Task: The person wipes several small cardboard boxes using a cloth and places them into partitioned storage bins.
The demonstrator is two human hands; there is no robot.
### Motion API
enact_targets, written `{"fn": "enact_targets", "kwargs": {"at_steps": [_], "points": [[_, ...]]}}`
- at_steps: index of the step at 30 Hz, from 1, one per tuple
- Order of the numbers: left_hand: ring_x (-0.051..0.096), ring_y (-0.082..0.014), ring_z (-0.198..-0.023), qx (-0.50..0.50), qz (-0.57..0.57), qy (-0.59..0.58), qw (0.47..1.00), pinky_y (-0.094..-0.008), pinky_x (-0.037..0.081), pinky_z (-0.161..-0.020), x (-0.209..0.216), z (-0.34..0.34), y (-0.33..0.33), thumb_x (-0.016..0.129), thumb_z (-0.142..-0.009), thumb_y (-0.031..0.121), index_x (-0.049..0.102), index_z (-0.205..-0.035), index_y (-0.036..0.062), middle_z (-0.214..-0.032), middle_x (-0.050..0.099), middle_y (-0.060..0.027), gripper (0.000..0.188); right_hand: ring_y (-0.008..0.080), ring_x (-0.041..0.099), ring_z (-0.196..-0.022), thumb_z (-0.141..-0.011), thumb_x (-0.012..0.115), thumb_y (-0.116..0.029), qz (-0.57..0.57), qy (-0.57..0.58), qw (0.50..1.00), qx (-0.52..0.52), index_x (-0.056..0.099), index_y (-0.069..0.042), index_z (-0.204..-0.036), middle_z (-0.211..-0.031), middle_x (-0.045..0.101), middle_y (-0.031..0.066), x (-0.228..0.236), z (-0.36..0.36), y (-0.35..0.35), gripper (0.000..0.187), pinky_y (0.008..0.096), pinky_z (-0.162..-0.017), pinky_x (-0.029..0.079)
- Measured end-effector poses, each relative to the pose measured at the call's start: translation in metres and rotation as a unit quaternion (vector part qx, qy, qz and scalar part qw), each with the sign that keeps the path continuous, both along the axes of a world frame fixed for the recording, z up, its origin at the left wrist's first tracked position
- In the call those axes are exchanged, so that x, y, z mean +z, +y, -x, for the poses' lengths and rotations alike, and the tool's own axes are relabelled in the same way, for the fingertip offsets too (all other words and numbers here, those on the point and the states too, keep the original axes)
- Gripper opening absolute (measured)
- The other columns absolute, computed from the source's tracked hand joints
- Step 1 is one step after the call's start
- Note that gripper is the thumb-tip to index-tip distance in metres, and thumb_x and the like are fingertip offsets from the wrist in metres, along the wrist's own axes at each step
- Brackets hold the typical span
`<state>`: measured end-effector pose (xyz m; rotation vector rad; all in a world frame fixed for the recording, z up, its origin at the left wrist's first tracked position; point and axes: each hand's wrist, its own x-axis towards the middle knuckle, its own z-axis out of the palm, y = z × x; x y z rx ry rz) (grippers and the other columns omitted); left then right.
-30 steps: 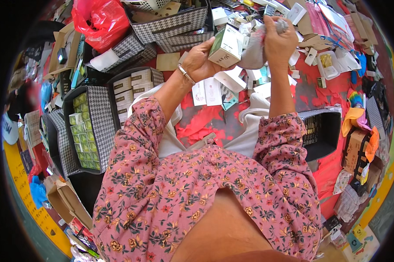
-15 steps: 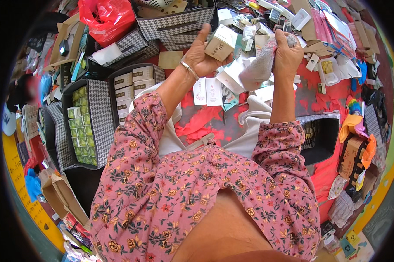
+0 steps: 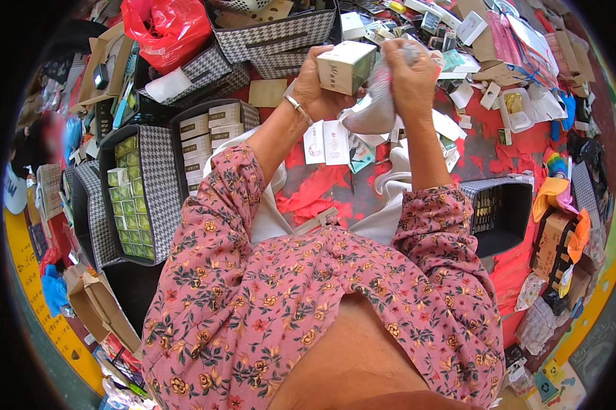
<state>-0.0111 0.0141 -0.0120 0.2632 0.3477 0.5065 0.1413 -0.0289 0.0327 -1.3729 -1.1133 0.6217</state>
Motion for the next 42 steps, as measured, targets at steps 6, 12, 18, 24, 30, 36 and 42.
{"fn": "enact_targets", "kwargs": {"at_steps": [6, 12, 18, 24, 30, 36, 42], "points": [[0.055, -0.0248, -0.086, -0.054, 0.014, -0.121, 0.991, -0.0366, 0.048, -0.075, -0.008, -0.001, 0.001, 0.044, -0.078, 0.048, 0.05, -0.116, 0.0084, -0.099, 0.056, -0.0172, 0.056, 0.0153, 0.053, -0.053, -0.077, 0.064, -0.019, -0.093, -0.104, 0.984, -0.109, 0.058, -0.004, -0.077, -0.062, 0.057, 0.0067, 0.03, -0.005, -0.008, 0.017, 0.0285, -0.051, 0.042], [0.057, -0.0295, -0.09, -0.004, 0.082, -0.05, 0.995, -0.048, 0.041, -0.083, 0.006, -0.008, -0.025, 0.045, -0.073, 0.049, 0.053, -0.112, 0.0125, -0.101, 0.06, -0.0098, 0.054, 0.0265, 0.058, -0.068, -0.079, 0.057, -0.012, -0.132, -0.293, 0.944, -0.068, 0.057, -0.005, -0.086, -0.08, 0.059, 0.0112, 0.005, 0.005, 0.001, 0.01, 0.0353, -0.06, 0.044], [0.06, -0.0372, -0.084, -0.031, -0.069, -0.115, 0.99, -0.0453, 0.05, -0.073, 0.016, 0.018, -0.015, 0.048, -0.075, 0.047, 0.052, -0.109, 0.0036, -0.094, 0.06, -0.0203, 0.056, 0.0191, 0.056, -0.059, -0.081, 0.06, -0.024, -0.013, -0.323, 0.928, -0.185, 0.06, 0.0, -0.081, -0.067, 0.061, 0.0094, -0.005, -0.024, 0.01, 0.024, 0.0322, -0.052, 0.043], [0.057, -0.0304, -0.092, 0.157, -0.125, -0.097, 0.975, -0.0473, 0.047, -0.078, 0.039, 0.076, 0.001, 0.054, -0.076, 0.042, 0.05, -0.111, 0.0061, -0.1, 0.058, -0.0141, 0.051, 0.0082, 0.047, -0.057, -0.084, 0.059, -0.023, 0.012, -0.197, 0.98, 0.0, 0.057, -0.001, -0.079, -0.065, 0.056, 0.002, -0.013, 0.007, 0.006, 0.023, 0.0238, -0.051, 0.039], [0.055, -0.0299, -0.094, 0.374, -0.179, -0.025, 0.91, -0.0421, 0.049, -0.079, 0.041, 0.244, -0.031, 0.064, -0.072, 0.044, 0.043, -0.12, 0.0041, -0.107, 0.054, -0.0192, 0.065, 0.0105, 0.046, -0.059, -0.083, 0.06, -0.025, 0.06, -0.121, 0.988, 0.07, 0.056, 0.002, -0.079, -0.067, 0.054, 0.0039, -0.026, 0.02, 0.006, 0.028, 0.0251, -0.054, 0.038], [0.056, -0.0227, -0.093, 0.56, -0.139, 0.409, 0.707, -0.0415, 0.052, -0.071, 0.031, 0.378, -0.083, 0.071, -0.065, 0.001, 0.038, -0.114, 0.0021, -0.103, 0.054, -0.0149, 0.059, 0.0141, 0.05, -0.065, -0.082, 0.06, -0.026, 0.1, -0.169, 0.979, 0.052, 0.058, 0.004, -0.084, -0.073, 0.057, 0.007, -0.049, 0.019, 0.012, 0.03, 0.0271, -0.061, 0.041], [0.053, -0.0276, -0.097, 0.423, -0.22, 0.791, 0.384, -0.0379, 0.047, -0.079, -0.039, 0.485, -0.083, 0.082, -0.051, 0.027, 0.036, -0.115, -0.0043, -0.107, 0.049, -0.02, 0.084, 0.0157, 0.05, -0.066, -0.082, 0.059, -0.024, 0.15, -0.175, 0.969, 0.095, 0.057, 0.005, -0.083, -0.073, 0.057, 0.0078, -0.061, 0.027, 0.007, 0.029, 0.0282, -0.063, 0.041]]}}
